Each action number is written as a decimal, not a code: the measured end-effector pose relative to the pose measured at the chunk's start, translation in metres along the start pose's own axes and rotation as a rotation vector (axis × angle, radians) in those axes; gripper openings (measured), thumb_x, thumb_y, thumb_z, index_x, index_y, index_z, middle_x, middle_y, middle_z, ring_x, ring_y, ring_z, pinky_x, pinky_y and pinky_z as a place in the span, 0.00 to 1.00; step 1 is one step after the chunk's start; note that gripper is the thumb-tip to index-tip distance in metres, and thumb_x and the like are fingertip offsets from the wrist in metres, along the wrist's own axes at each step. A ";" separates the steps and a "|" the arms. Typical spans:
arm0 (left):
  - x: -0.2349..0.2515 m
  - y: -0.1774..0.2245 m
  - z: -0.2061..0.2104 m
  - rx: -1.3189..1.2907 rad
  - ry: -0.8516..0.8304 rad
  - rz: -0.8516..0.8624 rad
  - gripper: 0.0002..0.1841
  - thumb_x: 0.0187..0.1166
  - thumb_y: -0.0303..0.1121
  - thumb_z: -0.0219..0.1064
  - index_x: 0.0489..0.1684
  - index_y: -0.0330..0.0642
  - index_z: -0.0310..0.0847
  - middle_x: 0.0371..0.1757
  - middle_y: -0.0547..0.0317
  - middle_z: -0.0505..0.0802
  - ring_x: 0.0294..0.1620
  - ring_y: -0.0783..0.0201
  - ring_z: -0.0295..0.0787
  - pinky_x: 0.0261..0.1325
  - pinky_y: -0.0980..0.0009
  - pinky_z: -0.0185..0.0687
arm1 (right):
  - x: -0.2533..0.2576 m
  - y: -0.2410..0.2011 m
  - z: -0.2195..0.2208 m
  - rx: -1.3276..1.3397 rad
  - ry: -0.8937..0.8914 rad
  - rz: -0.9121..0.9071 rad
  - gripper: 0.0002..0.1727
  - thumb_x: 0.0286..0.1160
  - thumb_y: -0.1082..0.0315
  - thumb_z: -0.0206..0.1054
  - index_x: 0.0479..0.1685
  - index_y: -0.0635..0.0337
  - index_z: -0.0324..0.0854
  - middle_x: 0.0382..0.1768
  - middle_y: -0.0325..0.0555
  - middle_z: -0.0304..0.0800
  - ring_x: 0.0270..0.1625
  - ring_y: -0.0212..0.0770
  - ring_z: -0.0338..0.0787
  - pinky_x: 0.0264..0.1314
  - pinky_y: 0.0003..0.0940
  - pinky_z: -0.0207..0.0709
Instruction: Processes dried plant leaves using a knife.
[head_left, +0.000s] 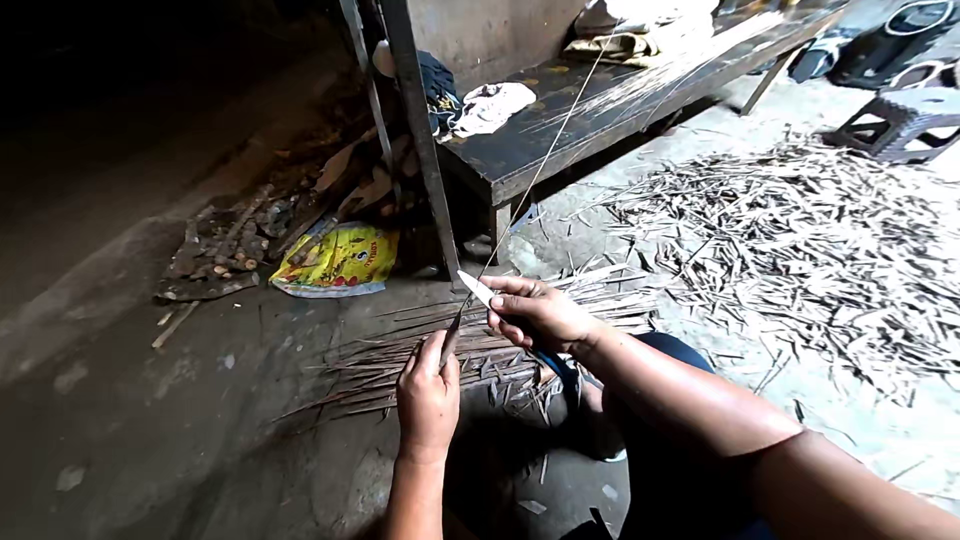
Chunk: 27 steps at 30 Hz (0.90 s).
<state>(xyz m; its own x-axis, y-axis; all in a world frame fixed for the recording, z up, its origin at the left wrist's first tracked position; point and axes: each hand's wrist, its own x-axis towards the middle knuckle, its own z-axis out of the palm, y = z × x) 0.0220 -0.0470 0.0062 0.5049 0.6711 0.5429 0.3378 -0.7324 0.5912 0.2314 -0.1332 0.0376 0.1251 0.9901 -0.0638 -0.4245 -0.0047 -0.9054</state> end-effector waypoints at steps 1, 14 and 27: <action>0.001 0.001 0.002 0.018 0.003 0.004 0.14 0.75 0.28 0.64 0.54 0.37 0.92 0.43 0.55 0.97 0.41 0.67 0.95 0.49 0.70 0.91 | 0.001 -0.004 -0.003 0.002 0.025 0.004 0.25 0.89 0.67 0.55 0.85 0.53 0.68 0.37 0.48 0.90 0.20 0.29 0.79 0.22 0.22 0.75; 0.013 0.003 0.013 -0.051 0.029 -0.087 0.14 0.74 0.26 0.67 0.54 0.38 0.92 0.40 0.57 0.97 0.38 0.66 0.95 0.50 0.66 0.93 | 0.018 -0.028 -0.016 0.032 0.125 -0.050 0.28 0.88 0.67 0.53 0.88 0.51 0.62 0.34 0.44 0.86 0.18 0.29 0.77 0.19 0.24 0.74; 0.008 0.003 -0.001 -0.082 0.029 -0.127 0.14 0.73 0.25 0.68 0.55 0.37 0.92 0.43 0.54 0.97 0.40 0.65 0.96 0.51 0.66 0.92 | 0.019 -0.020 -0.003 0.068 0.085 -0.074 0.27 0.88 0.67 0.52 0.88 0.51 0.64 0.33 0.44 0.84 0.17 0.29 0.76 0.17 0.22 0.73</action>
<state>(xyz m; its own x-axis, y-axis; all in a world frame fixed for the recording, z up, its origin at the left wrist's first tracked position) 0.0260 -0.0439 0.0128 0.4389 0.7619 0.4764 0.3312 -0.6300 0.7024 0.2448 -0.1144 0.0533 0.2325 0.9719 -0.0362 -0.4710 0.0800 -0.8785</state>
